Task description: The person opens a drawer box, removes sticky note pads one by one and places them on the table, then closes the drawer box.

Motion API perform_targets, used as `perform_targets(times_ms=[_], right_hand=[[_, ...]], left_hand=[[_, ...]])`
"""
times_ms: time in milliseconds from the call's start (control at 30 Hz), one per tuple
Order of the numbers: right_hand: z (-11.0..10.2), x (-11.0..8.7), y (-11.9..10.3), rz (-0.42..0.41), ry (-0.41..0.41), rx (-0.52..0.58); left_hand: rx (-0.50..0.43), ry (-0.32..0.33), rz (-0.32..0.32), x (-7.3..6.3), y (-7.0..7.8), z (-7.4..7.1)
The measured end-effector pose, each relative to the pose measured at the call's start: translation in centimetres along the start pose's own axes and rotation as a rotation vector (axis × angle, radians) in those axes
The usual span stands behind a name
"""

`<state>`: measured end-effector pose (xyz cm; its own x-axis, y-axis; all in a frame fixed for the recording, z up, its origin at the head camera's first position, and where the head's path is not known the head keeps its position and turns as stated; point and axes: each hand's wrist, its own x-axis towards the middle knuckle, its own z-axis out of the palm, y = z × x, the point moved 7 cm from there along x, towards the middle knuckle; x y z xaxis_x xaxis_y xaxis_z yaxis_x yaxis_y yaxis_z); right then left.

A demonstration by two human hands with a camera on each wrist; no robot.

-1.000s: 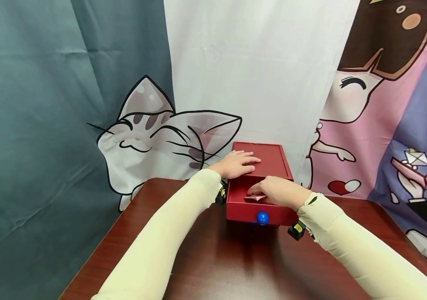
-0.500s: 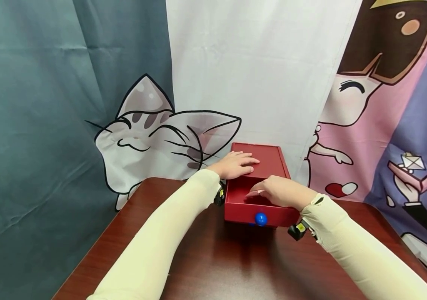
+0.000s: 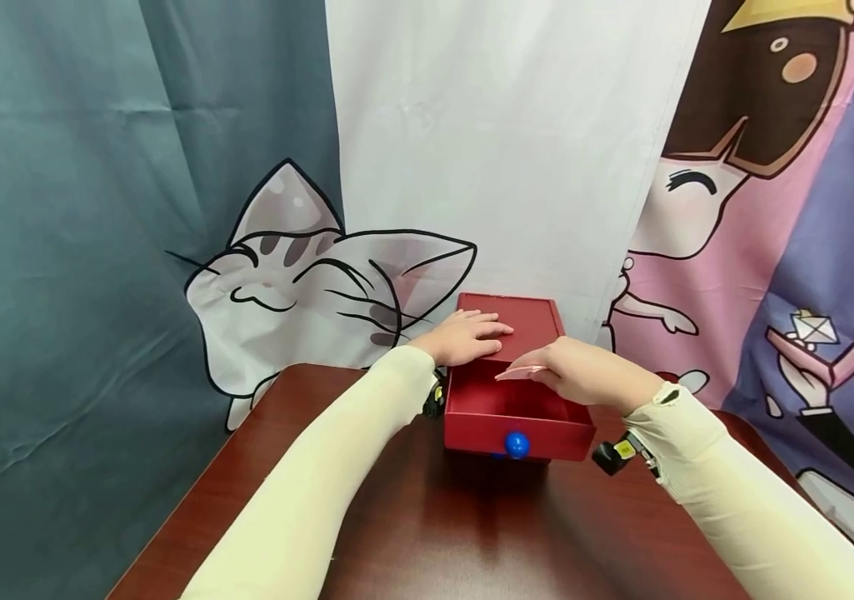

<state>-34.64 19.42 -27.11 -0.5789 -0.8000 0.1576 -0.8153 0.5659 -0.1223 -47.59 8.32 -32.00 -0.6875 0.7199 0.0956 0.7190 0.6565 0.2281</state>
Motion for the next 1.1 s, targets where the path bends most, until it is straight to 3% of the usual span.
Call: perform_targets(times_ms=[333, 667, 733, 933, 1100], right_hand=[[-2.9, -1.5, 0.8, 0.088, 0.110, -0.031], [-4.4, -2.9, 2.4, 0.014, 0.216, -0.093], [-4.5, -3.3, 2.9, 0.050, 0.241, -0.114], [-4.3, -4.7, 5.4, 0.259, 0.266, -0.158], [-3.4, -6.1, 7.5, 0.295, 0.306, -0.189]], left_hand=[[0.006, -0.009, 0.009, -0.2, 0.2, 0.1], [0.006, 0.006, 0.007, 0.0, 0.1, 0.1], [0.004, 0.004, 0.009, -0.1, 0.2, 0.1], [0.004, 0.009, 0.013, -0.1, 0.2, 0.0], [0.004, 0.006, 0.014, -0.2, 0.1, 0.0]])
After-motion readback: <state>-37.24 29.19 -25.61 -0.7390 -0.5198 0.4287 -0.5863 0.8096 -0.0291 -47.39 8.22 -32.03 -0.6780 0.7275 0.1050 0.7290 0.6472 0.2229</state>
